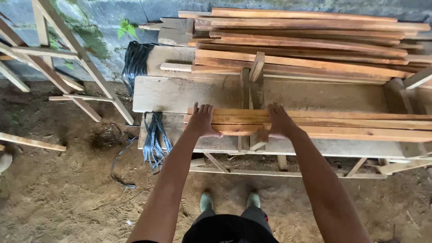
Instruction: Organizing thin wooden slats on a workbench and securing them into bundles using rubber straps.
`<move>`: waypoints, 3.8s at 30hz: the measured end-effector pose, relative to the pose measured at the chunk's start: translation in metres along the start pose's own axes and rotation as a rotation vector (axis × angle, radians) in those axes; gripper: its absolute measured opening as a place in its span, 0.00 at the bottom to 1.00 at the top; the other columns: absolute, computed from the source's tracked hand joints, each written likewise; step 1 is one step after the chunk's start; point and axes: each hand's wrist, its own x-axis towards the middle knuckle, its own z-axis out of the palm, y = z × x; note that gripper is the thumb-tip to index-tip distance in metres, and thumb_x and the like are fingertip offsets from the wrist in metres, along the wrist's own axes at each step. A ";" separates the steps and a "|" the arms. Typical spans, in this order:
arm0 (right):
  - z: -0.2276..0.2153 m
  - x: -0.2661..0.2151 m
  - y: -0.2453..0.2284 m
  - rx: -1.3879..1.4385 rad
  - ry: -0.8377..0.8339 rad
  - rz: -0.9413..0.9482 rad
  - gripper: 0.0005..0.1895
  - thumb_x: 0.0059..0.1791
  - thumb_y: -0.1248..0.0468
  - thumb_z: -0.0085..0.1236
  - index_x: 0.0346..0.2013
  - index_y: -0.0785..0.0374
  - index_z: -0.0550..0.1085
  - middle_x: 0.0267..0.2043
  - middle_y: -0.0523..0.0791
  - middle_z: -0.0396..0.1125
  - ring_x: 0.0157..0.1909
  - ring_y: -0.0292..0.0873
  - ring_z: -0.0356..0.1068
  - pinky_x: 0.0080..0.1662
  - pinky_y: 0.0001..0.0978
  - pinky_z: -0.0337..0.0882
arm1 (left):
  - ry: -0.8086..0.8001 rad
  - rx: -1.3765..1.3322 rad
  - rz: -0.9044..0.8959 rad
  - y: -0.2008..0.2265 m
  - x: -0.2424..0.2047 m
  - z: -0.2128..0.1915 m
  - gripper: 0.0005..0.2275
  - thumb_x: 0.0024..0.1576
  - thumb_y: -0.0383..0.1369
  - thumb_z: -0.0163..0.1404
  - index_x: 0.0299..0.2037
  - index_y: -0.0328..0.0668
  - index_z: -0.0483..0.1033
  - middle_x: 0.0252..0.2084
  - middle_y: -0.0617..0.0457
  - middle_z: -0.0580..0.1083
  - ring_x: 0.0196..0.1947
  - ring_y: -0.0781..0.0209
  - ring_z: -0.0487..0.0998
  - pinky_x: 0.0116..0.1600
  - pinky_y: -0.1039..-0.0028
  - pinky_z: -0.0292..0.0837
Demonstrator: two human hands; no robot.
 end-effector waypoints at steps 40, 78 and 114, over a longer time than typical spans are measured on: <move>-0.019 0.008 -0.110 0.076 0.118 0.358 0.12 0.49 0.53 0.49 0.30 0.52 0.78 0.35 0.47 0.76 0.44 0.58 0.78 0.49 0.53 0.77 | -0.013 -0.352 -0.963 -0.140 -0.134 0.103 0.19 0.61 0.49 0.51 0.51 0.43 0.70 0.48 0.43 0.75 0.49 0.38 0.81 0.52 0.50 0.80; -0.134 -0.137 -0.100 1.060 0.424 -0.152 0.21 0.59 0.59 0.49 0.23 0.62 0.76 0.18 0.42 0.67 0.24 0.36 0.64 0.34 0.30 0.68 | 0.540 -1.168 -0.044 0.205 -0.035 -0.136 0.06 0.63 0.34 0.56 0.37 0.41 0.77 0.21 0.51 0.73 0.20 0.61 0.73 0.26 0.72 0.72; -0.082 -0.122 0.164 -0.018 0.671 -0.129 0.24 0.53 0.40 0.47 0.61 0.38 0.74 0.44 0.39 0.72 0.50 0.44 0.71 0.54 0.41 0.67 | 0.647 -1.389 -0.350 0.306 0.054 -0.089 0.08 0.68 0.32 0.49 0.49 0.39 0.79 0.37 0.52 0.78 0.39 0.67 0.76 0.51 0.71 0.77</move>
